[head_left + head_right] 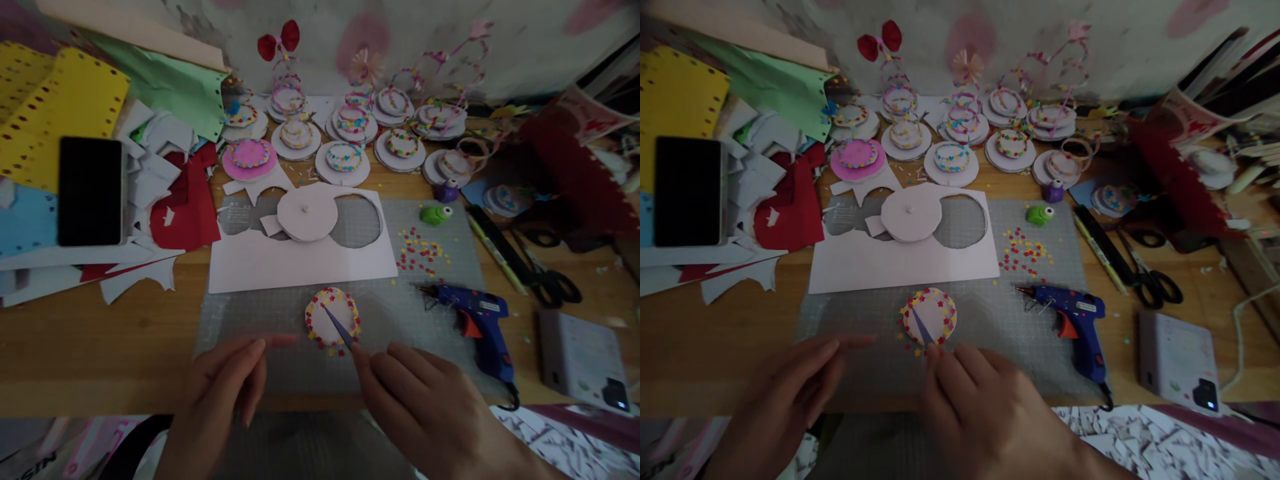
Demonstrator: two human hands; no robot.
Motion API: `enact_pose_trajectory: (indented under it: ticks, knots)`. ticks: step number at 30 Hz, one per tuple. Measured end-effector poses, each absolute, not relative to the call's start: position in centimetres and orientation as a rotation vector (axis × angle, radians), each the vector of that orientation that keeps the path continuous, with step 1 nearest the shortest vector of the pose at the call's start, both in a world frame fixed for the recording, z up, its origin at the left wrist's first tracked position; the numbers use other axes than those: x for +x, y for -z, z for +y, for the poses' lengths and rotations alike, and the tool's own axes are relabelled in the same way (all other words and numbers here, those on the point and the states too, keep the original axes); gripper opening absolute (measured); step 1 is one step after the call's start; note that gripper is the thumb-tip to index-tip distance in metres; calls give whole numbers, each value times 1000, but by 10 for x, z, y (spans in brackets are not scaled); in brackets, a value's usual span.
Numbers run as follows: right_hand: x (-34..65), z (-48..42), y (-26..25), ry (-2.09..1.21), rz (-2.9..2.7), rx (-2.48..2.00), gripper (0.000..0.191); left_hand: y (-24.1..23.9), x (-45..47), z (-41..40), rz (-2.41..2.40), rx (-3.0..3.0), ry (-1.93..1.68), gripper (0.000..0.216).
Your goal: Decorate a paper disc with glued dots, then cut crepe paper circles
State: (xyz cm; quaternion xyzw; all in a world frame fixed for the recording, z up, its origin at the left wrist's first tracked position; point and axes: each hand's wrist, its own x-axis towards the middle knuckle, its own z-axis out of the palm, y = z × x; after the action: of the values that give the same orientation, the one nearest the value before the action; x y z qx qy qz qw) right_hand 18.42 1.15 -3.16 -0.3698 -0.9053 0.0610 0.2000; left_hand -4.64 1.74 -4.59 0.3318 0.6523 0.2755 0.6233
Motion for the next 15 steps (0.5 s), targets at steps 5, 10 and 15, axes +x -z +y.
enact_pose_trajectory:
  ticks: [5, 10, 15]
  knots:
    - [184, 11, 32, -165, -2557, -1038, 30, 50, -48, 16, 1503, 853, -626, 33]
    - [182, 13, 29, -164, -2589, -986, 32, 62, -43, 23, 1531, 1573, -749, 27]
    - [182, 15, 26, -138, -2636, -951, 36, 67, -41, 45, 1253, 2330, -741, 37]
